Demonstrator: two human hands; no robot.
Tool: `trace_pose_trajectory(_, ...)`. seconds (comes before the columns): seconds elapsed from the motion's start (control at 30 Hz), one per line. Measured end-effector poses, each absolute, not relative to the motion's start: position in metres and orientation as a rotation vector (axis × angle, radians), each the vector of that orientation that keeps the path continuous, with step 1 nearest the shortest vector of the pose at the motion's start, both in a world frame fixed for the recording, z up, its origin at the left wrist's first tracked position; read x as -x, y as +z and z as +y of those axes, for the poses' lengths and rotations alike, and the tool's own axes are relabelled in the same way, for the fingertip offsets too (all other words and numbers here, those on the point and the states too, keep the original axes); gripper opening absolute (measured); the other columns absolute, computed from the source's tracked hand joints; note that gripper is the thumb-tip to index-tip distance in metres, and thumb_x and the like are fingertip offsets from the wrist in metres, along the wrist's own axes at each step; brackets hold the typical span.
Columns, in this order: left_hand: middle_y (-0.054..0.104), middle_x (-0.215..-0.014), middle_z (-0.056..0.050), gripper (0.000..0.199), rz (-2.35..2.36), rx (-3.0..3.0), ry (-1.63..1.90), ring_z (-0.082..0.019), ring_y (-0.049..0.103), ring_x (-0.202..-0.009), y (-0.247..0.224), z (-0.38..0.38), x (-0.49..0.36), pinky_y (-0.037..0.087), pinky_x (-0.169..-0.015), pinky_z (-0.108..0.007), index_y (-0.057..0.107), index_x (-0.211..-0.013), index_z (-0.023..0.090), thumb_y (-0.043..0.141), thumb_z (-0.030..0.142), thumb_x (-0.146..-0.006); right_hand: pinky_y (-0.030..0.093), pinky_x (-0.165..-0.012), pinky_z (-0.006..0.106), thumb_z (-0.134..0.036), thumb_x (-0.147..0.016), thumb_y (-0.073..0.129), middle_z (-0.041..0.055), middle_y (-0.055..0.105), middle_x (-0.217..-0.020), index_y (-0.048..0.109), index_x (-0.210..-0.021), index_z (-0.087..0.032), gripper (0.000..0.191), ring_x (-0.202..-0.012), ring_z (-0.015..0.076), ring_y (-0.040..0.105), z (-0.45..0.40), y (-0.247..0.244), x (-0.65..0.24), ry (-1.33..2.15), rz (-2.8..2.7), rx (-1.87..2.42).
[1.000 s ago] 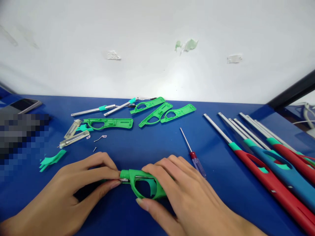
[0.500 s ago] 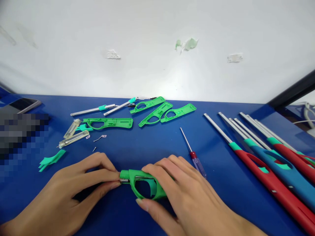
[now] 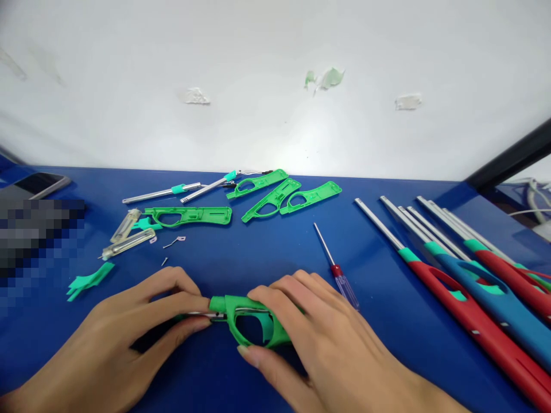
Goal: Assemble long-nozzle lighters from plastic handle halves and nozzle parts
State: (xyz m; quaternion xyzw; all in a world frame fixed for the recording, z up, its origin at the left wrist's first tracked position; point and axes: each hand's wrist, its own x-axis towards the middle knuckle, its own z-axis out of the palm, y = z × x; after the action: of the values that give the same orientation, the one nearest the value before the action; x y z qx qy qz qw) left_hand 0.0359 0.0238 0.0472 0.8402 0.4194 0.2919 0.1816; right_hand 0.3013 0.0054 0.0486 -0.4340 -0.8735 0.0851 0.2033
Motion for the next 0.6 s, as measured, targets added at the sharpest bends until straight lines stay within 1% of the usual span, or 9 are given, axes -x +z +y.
trace_pose_trajectory(0.23, 0.071, -0.087, 0.006, 0.025, 1.218, -2.279, 0.786, -0.009, 0.069, -0.073, 0.0481, 0.0281, -0.0379, 0.055, -0.066, -0.018, 0.077, -0.09, 0.03, 0.058, 0.018, -0.1, 0.066, -0.089, 0.04, -0.043, -0.103, 0.064, -0.0004, 0.078, -0.111, 0.065, -0.123, -0.031, 0.023, -0.102, 0.0227, 0.076, 0.006, 0.0481, -0.2998, 0.28, -2.41, 1.204)
trace_pose_trajectory(0.33, 0.072, -0.086, 0.007, 0.024, 1.238, -2.267, 0.773, -0.008, 0.07, -0.073, 0.0492, 0.0283, -0.0373, 0.055, -0.066, -0.018, 0.077, -0.089, 0.032, 0.059, 0.021, -0.099, 0.064, -0.093, 0.042, -0.046, -0.107, 0.059, 0.0002, 0.078, -0.11, 0.065, -0.121, -0.03, 0.022, -0.103, 0.0231, 0.076, 0.0039, 0.0443, -0.2978, 0.253, -2.379, 1.207)
trace_pose_trajectory(0.43, 0.075, -0.09, 0.008, 0.022, 1.269, -2.281, 0.763, -0.009, 0.073, -0.073, 0.049, 0.0266, -0.036, 0.056, -0.066, -0.019, 0.081, -0.094, 0.034, 0.062, 0.024, -0.099, 0.064, -0.094, 0.042, -0.048, -0.108, 0.056, 0.0003, 0.078, -0.111, 0.066, -0.122, -0.03, 0.025, -0.105, 0.0237, 0.075, 0.0022, 0.0427, -0.2968, 0.244, -2.367, 1.227)
trace_pose_trajectory(0.53, 0.077, -0.091, 0.008, 0.02, 1.31, -2.283, 0.77, -0.009, 0.075, -0.074, 0.0486, 0.0266, -0.0362, 0.058, -0.067, -0.018, 0.082, -0.103, 0.034, 0.065, 0.026, -0.098, 0.066, -0.088, 0.039, -0.044, -0.103, 0.064, -0.0019, 0.078, -0.11, 0.068, -0.12, -0.032, 0.021, -0.101, 0.0226, 0.076, 0.0028, 0.045, -0.2979, 0.257, -2.377, 1.208)
trace_pose_trajectory(0.6, 0.077, -0.088, 0.008, 0.02, 1.312, -2.285, 0.79, -0.009, 0.075, -0.074, 0.0487, 0.0277, -0.037, 0.058, -0.068, -0.017, 0.083, -0.102, 0.033, 0.066, 0.024, -0.096, 0.067, -0.086, 0.037, -0.041, -0.099, 0.071, -0.0027, 0.079, -0.109, 0.069, -0.12, -0.032, 0.023, -0.098, 0.0218, 0.076, 0.004, 0.0468, -0.2995, 0.248, -2.398, 1.176)
